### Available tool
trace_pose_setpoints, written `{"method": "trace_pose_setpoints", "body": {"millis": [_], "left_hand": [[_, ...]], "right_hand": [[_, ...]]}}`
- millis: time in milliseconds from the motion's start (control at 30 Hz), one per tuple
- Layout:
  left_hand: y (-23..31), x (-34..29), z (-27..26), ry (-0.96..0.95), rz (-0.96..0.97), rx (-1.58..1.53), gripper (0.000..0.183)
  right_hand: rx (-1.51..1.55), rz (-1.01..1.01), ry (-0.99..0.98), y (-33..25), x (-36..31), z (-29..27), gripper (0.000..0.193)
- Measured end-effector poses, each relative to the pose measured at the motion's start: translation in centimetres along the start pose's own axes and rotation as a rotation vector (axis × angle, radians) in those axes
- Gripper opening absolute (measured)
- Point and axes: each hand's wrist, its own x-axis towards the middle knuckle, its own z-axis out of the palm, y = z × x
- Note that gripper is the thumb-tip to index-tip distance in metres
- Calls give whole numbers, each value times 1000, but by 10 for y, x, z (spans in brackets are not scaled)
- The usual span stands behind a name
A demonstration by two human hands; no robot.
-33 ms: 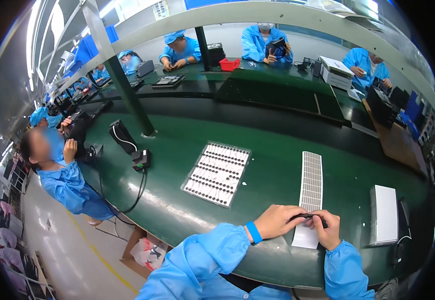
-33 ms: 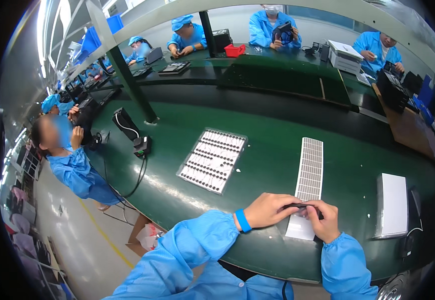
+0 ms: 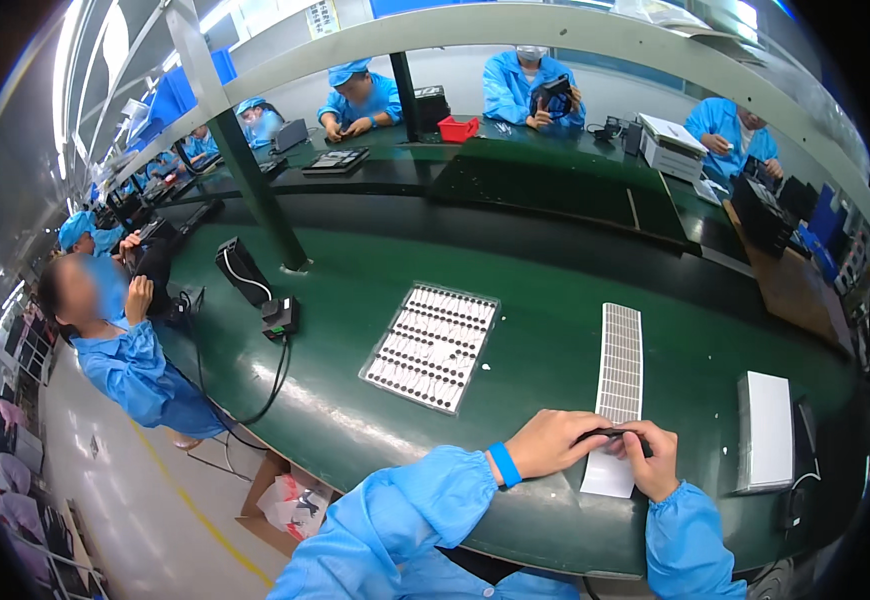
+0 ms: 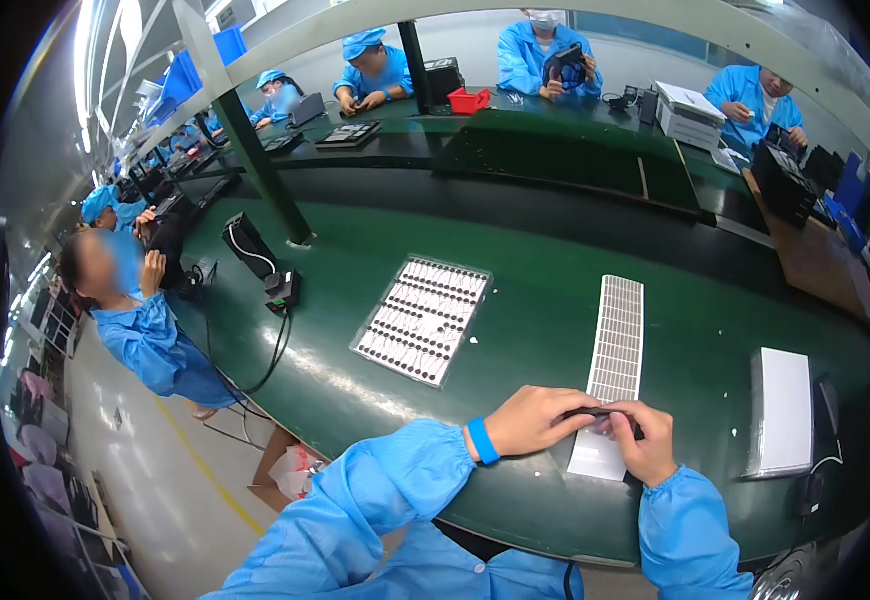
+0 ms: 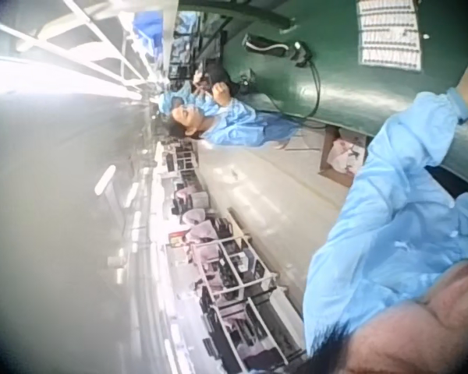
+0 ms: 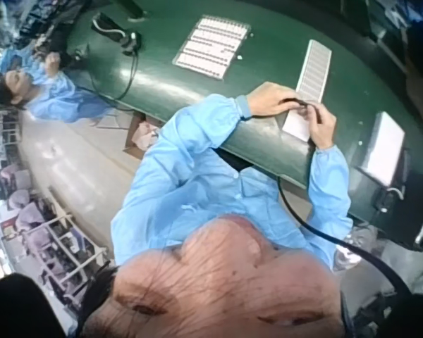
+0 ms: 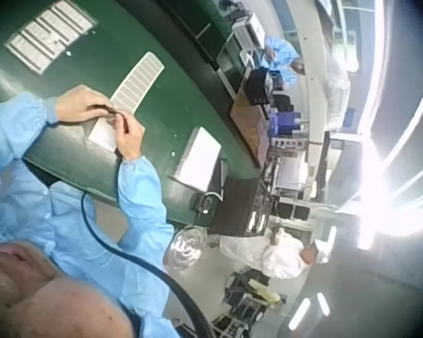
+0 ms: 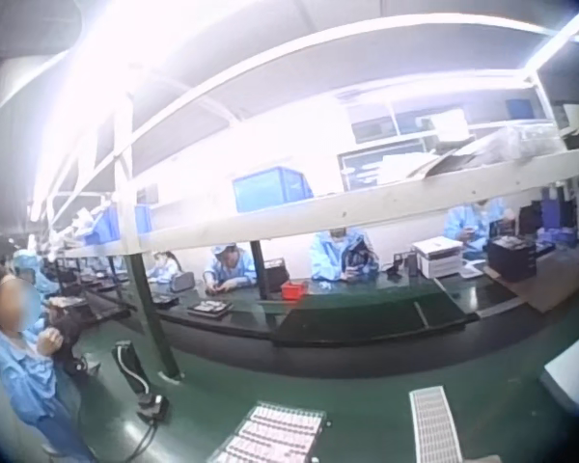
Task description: The worker is assembling electronic tablet or smartphone components, applying small parts and adhesive strips.
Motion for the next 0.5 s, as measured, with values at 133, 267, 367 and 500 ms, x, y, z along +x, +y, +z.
{"method": "trace_pose_setpoints", "body": {"millis": [133, 267, 367, 500], "left_hand": [[-3, 2, 6, 0, 15, -6, 25], [1, 1, 2, -3, -25, -26, 25], [3, 5, 6, -41, -3, -32, 24], [-4, -2, 4, 26, 12, -27, 25]], "right_hand": [[17, 17, 18, 7, -2, -3, 11], [9, 11, -9, 3, -1, -2, 10], [5, 29, 36, 6, -5, -4, 10], [-9, 9, 6, 5, 0, 2, 10]]}}
